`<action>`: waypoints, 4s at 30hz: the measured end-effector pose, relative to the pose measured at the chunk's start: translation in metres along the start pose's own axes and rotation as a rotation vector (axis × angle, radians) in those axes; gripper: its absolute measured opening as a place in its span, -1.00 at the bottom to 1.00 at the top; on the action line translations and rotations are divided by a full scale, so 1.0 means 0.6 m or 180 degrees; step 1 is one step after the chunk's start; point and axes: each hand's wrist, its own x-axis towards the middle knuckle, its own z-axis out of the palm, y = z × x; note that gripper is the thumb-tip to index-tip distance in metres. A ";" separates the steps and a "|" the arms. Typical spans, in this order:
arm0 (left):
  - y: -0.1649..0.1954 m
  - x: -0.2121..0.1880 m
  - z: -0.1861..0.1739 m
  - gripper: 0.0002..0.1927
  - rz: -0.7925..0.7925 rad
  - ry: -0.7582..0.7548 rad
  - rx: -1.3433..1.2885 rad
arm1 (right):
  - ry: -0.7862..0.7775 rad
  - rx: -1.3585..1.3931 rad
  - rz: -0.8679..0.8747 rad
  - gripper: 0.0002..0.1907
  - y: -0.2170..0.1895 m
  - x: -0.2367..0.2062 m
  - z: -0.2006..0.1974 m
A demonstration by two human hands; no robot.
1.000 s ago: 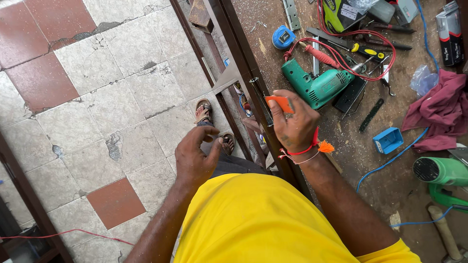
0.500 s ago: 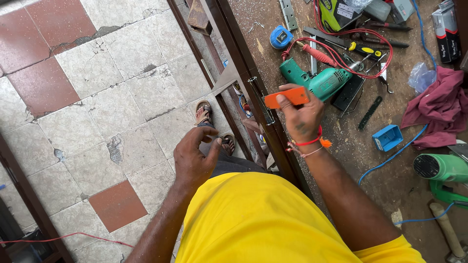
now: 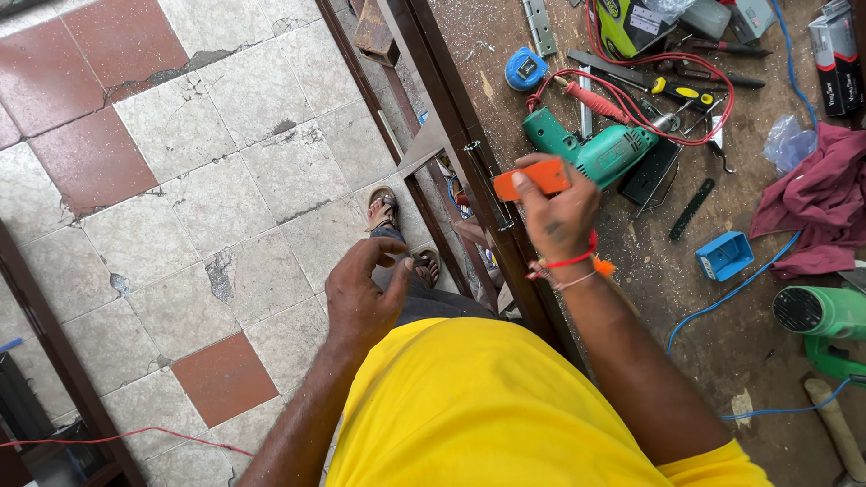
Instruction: The person installs a lock mechanism into a wooden door frame. They use a utility knife to clean the mortise, a screwdriver to adjust the lock body, and a hammer to tap the lock into place.
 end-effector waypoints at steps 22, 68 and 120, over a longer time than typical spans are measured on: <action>0.065 0.065 0.096 -0.26 0.0326 -0.0359 -0.0158 | 0.0505 -0.0580 -0.1122 -0.90 -0.006 -0.013 0.015; 0.051 0.058 0.058 -0.46 0.0153 -0.0454 -0.0015 | -0.0186 -0.0682 -0.1061 -0.87 -0.025 -0.025 -0.024; 0.073 0.116 0.130 0.08 0.0313 -0.0603 0.0219 | 0.0111 -0.0661 -0.0894 -0.89 -0.027 -0.036 -0.005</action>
